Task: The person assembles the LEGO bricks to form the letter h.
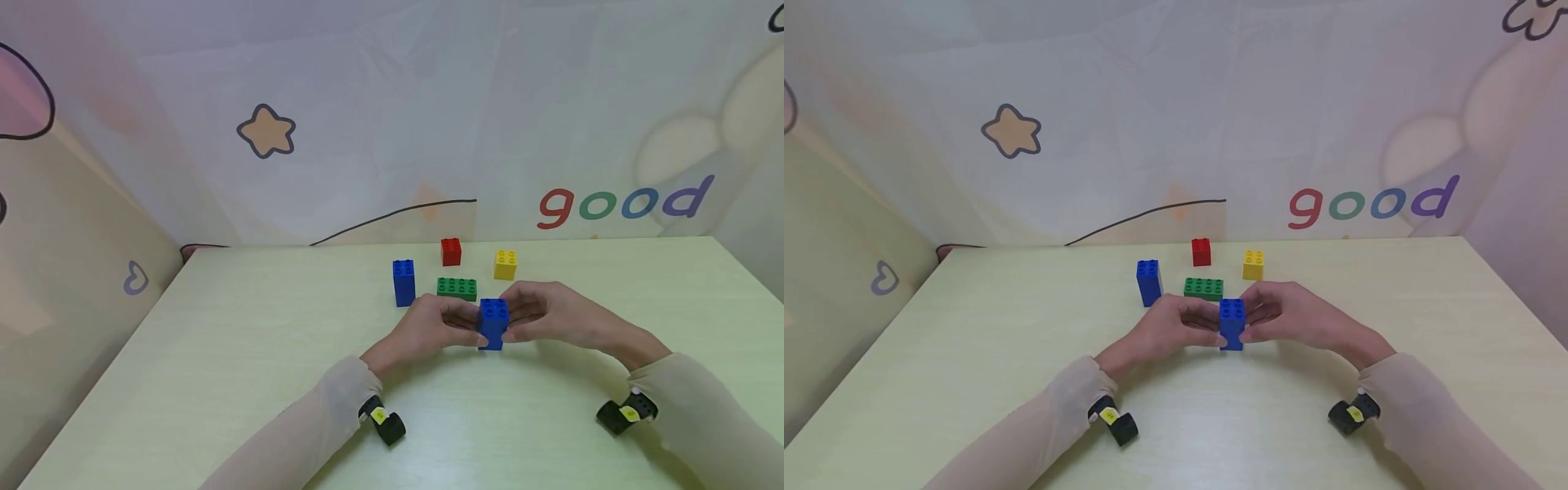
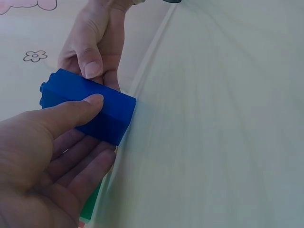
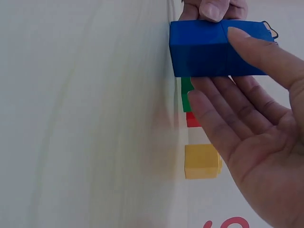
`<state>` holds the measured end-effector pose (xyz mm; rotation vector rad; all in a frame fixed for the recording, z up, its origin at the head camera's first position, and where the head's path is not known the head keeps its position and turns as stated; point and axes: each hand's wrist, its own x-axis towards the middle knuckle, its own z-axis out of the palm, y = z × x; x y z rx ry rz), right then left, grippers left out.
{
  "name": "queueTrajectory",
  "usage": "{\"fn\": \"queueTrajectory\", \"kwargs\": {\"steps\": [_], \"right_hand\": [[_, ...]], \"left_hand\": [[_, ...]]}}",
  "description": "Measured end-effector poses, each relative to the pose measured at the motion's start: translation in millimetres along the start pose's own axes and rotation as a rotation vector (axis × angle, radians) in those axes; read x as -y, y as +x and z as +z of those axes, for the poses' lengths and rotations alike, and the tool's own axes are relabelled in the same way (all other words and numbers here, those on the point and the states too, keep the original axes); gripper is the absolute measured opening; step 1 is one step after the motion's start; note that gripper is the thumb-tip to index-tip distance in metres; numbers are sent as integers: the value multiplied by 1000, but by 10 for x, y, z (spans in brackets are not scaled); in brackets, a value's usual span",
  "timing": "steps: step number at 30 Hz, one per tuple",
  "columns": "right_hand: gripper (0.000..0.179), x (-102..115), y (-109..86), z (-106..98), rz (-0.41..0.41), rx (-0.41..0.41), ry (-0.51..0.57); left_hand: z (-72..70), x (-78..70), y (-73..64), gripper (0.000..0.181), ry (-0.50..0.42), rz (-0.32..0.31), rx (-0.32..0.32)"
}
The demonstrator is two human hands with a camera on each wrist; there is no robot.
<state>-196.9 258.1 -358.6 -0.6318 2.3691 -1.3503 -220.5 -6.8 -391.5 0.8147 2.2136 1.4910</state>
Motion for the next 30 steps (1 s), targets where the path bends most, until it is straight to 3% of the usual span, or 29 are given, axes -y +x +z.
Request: {"fn": "queueTrajectory", "kwargs": {"steps": [16,23,30], "right_hand": [[42,13,-1,48,-13,-26,-54],[42,21,5,51,-4,-24,-51],[44,31,3,54,15,-28,-53]], "left_hand": [[-19,-30,-7,39,24,23,2],[-133,-133,-28,47,98,73,-28],[-249,-200,-39,47,69,128,-86]]}}
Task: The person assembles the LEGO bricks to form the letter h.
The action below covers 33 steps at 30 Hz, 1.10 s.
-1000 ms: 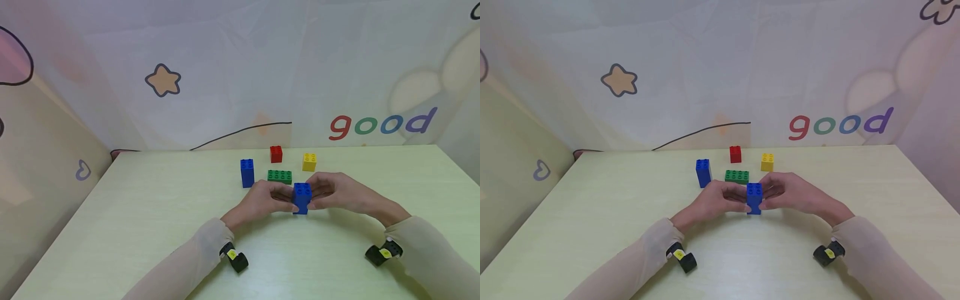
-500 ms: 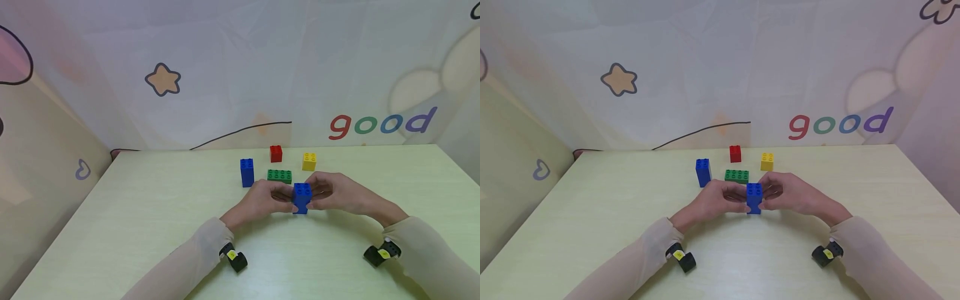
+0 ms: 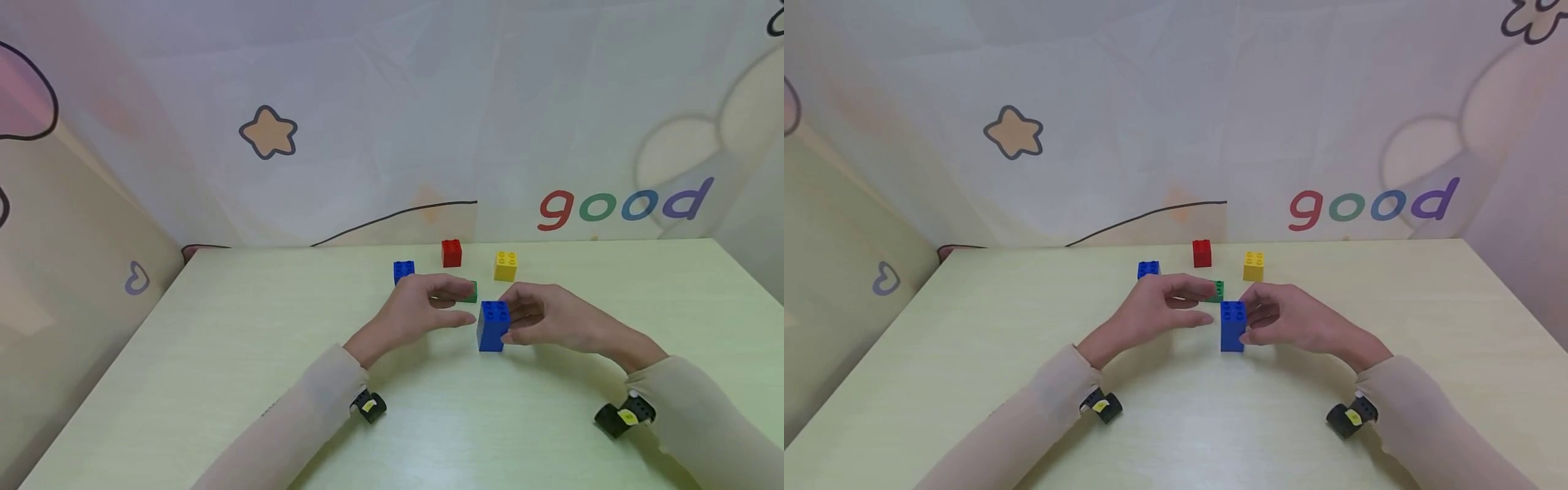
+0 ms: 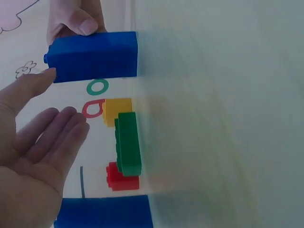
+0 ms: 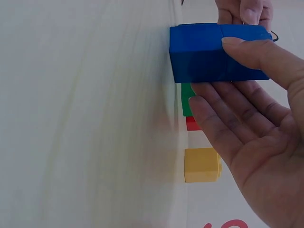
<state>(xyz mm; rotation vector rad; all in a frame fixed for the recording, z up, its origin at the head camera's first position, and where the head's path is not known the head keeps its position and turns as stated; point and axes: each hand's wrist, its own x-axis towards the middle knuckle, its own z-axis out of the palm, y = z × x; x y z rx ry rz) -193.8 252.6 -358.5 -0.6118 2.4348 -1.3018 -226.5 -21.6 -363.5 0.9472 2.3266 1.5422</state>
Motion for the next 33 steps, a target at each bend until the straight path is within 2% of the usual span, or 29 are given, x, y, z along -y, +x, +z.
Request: {"fn": "queueTrajectory", "kwargs": {"steps": [6,10,16,21,25,33], "right_hand": [[44,4,-1,-6,12,-12,-21],[44,15,-4,-15,16,-21,-38],[42,37,-7,-26,25,-34,-50],[41,27,-6,-32,35,-45,-52],[42,16,-3,-40,44,-57,-57],[42,-19,-1,-67,46,-78,-66]], "left_hand": [[-65,-55,-5,48,18,1,-29],[-147,-118,-11,47,4,26,-70],[-353,-195,-21,46,-4,71,-190],[-543,-171,-22,50,37,67,-267],[-680,-103,-25,56,79,23,-262],[-842,71,-40,67,191,-116,-175]]}}
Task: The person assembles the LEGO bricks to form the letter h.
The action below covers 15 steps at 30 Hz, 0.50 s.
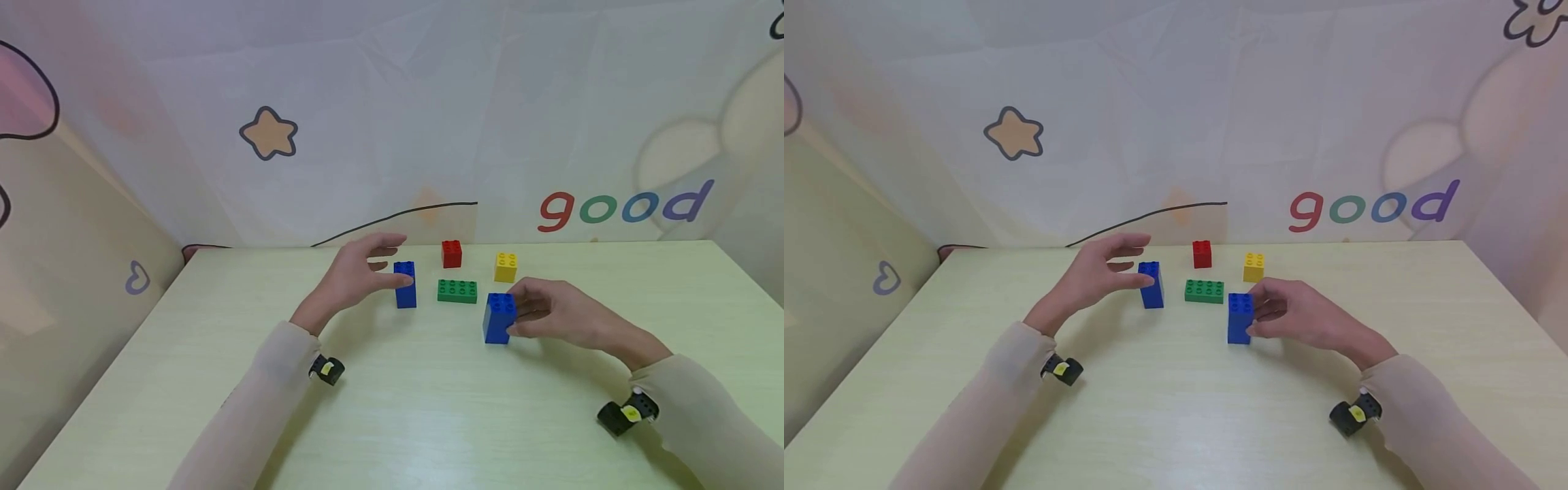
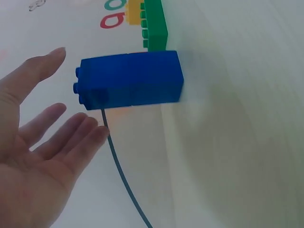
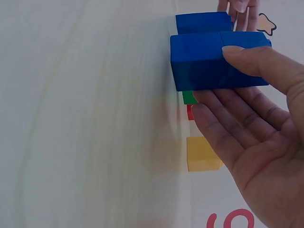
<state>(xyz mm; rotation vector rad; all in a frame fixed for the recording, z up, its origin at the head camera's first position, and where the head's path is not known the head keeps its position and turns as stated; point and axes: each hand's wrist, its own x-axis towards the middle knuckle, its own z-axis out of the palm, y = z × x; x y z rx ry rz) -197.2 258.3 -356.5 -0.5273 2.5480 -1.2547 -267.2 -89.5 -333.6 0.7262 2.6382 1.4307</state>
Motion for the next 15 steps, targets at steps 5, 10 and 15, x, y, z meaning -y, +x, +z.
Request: {"fn": "queueTrajectory", "kwargs": {"steps": [5,10,15], "right_hand": [[41,-23,-1,-11,-8,-13,-2],[40,-35,-7,-23,-15,-32,-25],[40,-50,-3,-44,-7,-49,-40]], "left_hand": [[-34,71,-1,67,29,-44,49],[-50,142,1,58,34,-85,75],[-50,176,-5,48,40,-117,88]]}}
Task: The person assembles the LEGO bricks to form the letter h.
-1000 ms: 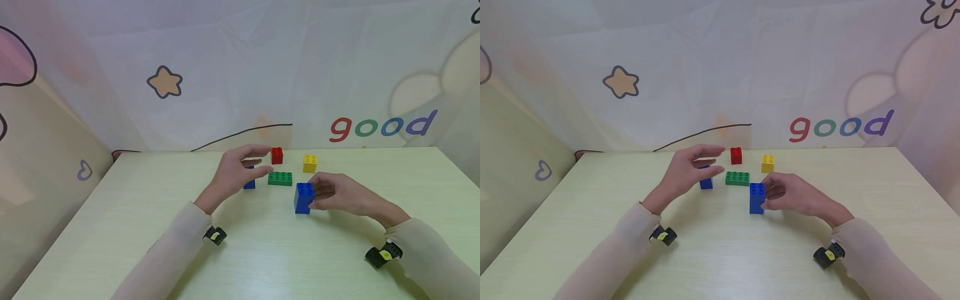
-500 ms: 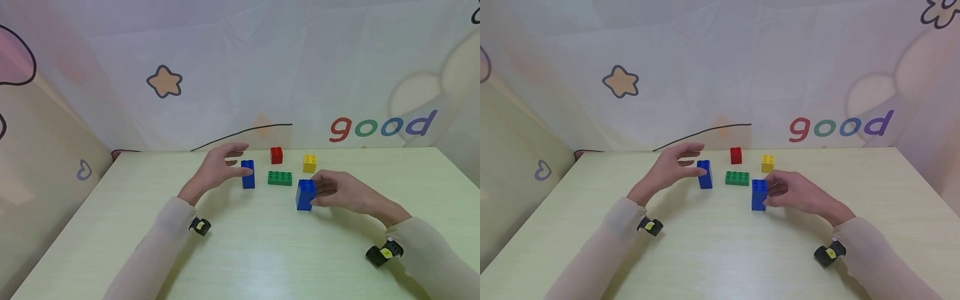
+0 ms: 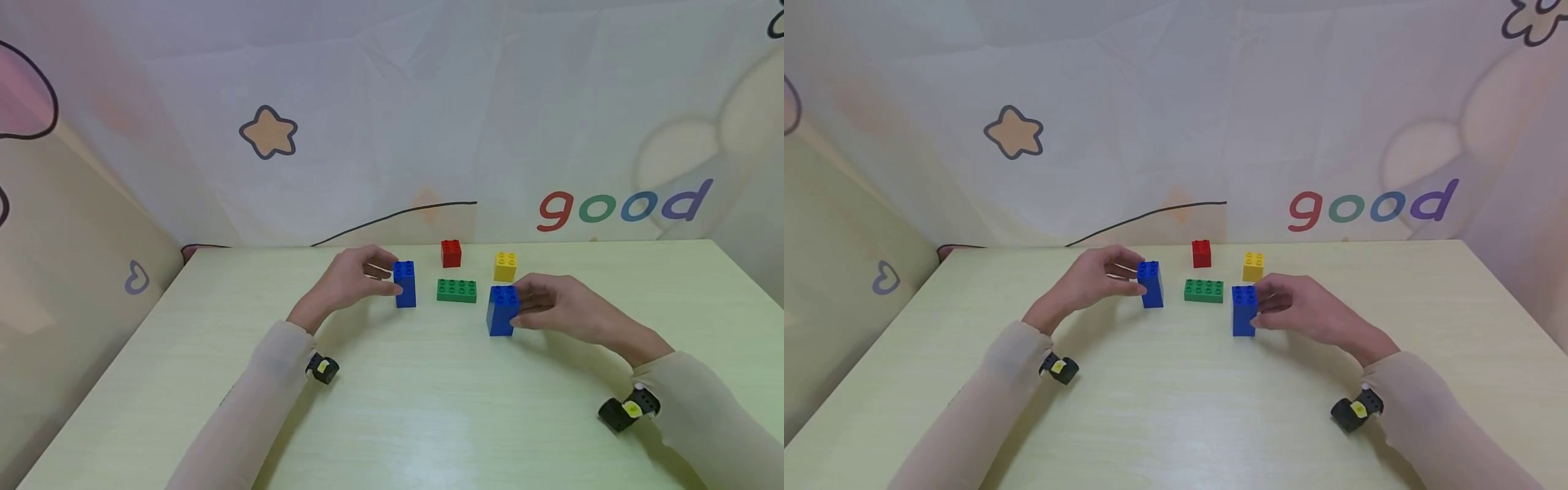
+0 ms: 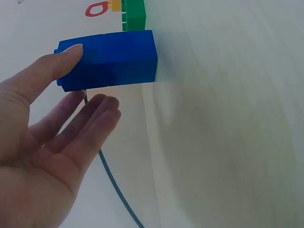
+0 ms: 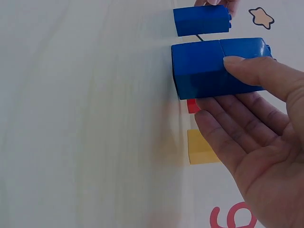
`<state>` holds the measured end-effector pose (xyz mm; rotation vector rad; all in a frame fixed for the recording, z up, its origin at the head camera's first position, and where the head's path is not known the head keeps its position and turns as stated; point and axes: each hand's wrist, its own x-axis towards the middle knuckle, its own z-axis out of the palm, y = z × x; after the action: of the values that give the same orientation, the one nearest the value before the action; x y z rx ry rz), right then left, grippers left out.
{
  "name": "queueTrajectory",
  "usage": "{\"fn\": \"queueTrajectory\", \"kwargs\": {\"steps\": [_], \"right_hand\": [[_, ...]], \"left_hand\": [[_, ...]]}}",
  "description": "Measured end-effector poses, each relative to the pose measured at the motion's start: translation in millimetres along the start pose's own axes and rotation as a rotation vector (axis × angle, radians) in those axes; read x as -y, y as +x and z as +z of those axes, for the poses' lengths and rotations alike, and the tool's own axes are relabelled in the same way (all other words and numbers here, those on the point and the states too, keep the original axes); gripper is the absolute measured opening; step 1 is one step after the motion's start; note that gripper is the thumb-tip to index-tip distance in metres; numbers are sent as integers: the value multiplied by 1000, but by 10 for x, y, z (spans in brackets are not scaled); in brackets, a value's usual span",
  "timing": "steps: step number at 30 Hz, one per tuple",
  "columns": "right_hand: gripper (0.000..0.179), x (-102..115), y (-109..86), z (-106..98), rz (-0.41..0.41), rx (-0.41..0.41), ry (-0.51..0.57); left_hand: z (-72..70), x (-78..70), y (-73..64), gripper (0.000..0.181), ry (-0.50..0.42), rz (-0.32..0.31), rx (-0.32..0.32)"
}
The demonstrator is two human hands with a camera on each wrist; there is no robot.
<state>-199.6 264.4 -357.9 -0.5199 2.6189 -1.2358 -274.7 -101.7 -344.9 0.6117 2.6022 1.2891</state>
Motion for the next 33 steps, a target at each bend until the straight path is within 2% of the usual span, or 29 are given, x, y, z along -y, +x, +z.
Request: {"fn": "queueTrajectory", "kwargs": {"steps": [7,20,33], "right_hand": [[41,-37,10,-39,29,-28,-8],[44,-76,13,-71,61,-46,10],[48,-128,20,-90,82,-75,-3]], "left_hand": [[13,28,9,39,6,6,-5],[93,16,14,37,-34,13,-2],[194,-24,0,35,-102,52,50]]}}
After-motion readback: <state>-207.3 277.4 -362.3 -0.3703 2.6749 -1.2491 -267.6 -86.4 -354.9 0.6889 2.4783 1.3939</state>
